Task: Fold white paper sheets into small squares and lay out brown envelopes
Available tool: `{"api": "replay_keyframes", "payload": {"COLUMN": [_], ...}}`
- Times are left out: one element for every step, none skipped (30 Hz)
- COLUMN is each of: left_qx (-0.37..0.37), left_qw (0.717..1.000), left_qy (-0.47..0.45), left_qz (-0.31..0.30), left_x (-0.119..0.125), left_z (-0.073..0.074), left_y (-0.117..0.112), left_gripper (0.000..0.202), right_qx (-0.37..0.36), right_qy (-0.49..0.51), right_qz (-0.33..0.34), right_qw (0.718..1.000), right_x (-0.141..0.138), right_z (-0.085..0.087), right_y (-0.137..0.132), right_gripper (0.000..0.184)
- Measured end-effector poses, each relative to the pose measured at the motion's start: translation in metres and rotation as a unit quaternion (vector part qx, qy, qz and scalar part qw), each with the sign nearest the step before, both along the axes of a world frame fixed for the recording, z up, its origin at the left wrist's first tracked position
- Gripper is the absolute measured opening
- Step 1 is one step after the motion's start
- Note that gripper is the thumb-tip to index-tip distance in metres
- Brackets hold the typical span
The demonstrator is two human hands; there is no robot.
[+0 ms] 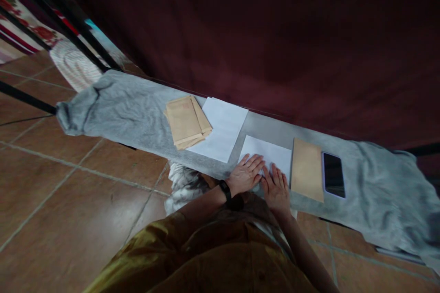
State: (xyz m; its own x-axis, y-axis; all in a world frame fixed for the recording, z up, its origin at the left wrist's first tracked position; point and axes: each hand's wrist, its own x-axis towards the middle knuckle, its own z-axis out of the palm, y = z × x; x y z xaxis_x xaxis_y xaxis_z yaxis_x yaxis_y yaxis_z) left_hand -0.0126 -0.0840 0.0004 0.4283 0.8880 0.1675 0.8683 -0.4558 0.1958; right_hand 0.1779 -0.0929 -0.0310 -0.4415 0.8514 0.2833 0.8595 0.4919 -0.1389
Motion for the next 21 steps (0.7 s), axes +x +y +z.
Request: {"api": "replay_keyframes", "payload": {"left_qx": [-0.002,-0.004,-0.006,-0.009,-0.011,-0.013,-0.015,-0.017,-0.018,-0.017,-0.016,-0.014,-0.013,-0.012,-0.012,-0.010,-0.009,-0.007,-0.008,-0.009,-0.010], "left_qw": [1.000,1.000,1.000,1.000,1.000,1.000,1.000,1.000,1.000,1.000,1.000,1.000,1.000,1.000,1.000,1.000,1.000,1.000,1.000,1.000,1.000], "left_qy": [-0.001,-0.003,-0.006,-0.009,-0.011,-0.013,-0.014,-0.014,-0.014,-0.015,-0.016,-0.016,-0.016,-0.015,-0.014,-0.012,-0.011,-0.009,-0.006,-0.003,0.001], "left_qz": [-0.003,-0.006,-0.010,-0.014,-0.016,-0.016,-0.015,-0.015,-0.013,-0.014,-0.017,-0.016,-0.016,-0.014,-0.011,-0.007,-0.001,0.005,0.013,0.020,0.027], "left_x": [0.000,-0.001,-0.002,-0.003,-0.004,-0.005,-0.005,-0.006,-0.006,-0.006,-0.005,-0.004,-0.002,0.001,0.004,0.007,0.010,0.012,0.015,0.016,0.018], "left_z": [0.000,0.001,0.002,0.002,0.003,0.003,0.004,0.003,0.002,0.001,-0.001,-0.003,-0.005,-0.007,-0.008,-0.010,-0.010,-0.011,-0.011,-0.012,-0.012], "left_y": [0.000,0.000,0.001,0.001,0.002,0.003,0.005,0.007,0.011,0.015,0.021,0.028,0.035,0.043,0.052,0.061,0.070,0.078,0.086,0.094,0.100], "left_gripper": [0.052,0.052,0.052,0.051,0.050,0.049,0.048,0.048,0.047,0.048,0.048,0.049,0.050,0.051,0.051,0.052,0.053,0.054,0.054,0.055,0.055], "right_qx": [-0.004,-0.007,-0.010,-0.014,-0.018,-0.023,-0.026,-0.030,-0.032,-0.034,-0.036,-0.038,-0.041,-0.043,-0.045,-0.047,-0.048,-0.048,-0.048,-0.048,-0.048], "right_qy": [0.001,0.002,0.005,0.007,0.008,0.009,0.008,0.007,0.005,0.004,0.003,0.003,0.004,0.006,0.010,0.016,0.023,0.031,0.039,0.046,0.052], "right_qz": [0.004,0.006,0.008,0.010,0.010,0.010,0.008,0.007,0.005,0.002,0.001,0.000,0.000,-0.001,-0.001,-0.003,-0.006,-0.008,-0.011,-0.013,-0.014], "right_qw": [1.000,1.000,1.000,1.000,1.000,1.000,1.000,1.000,0.999,0.999,0.999,0.999,0.999,0.999,0.999,0.999,0.999,0.998,0.998,0.998,0.997], "right_x": [0.001,0.002,0.003,0.004,0.005,0.005,0.005,0.004,0.003,0.002,0.000,-0.001,-0.002,-0.002,-0.003,-0.003,-0.003,-0.003,-0.003,-0.003,-0.003], "right_z": [0.001,0.001,0.002,0.003,0.004,0.006,0.007,0.009,0.011,0.013,0.015,0.017,0.018,0.020,0.022,0.023,0.024,0.025,0.026,0.026,0.027], "right_y": [-0.001,-0.003,-0.005,-0.008,-0.010,-0.012,-0.015,-0.017,-0.018,-0.019,-0.019,-0.018,-0.017,-0.016,-0.016,-0.015,-0.015,-0.015,-0.015,-0.015,-0.015], "right_gripper": [0.051,0.050,0.050,0.049,0.049,0.049,0.049,0.049,0.049,0.049,0.049,0.049,0.048,0.048,0.047,0.047,0.046,0.046,0.045,0.045,0.045]}}
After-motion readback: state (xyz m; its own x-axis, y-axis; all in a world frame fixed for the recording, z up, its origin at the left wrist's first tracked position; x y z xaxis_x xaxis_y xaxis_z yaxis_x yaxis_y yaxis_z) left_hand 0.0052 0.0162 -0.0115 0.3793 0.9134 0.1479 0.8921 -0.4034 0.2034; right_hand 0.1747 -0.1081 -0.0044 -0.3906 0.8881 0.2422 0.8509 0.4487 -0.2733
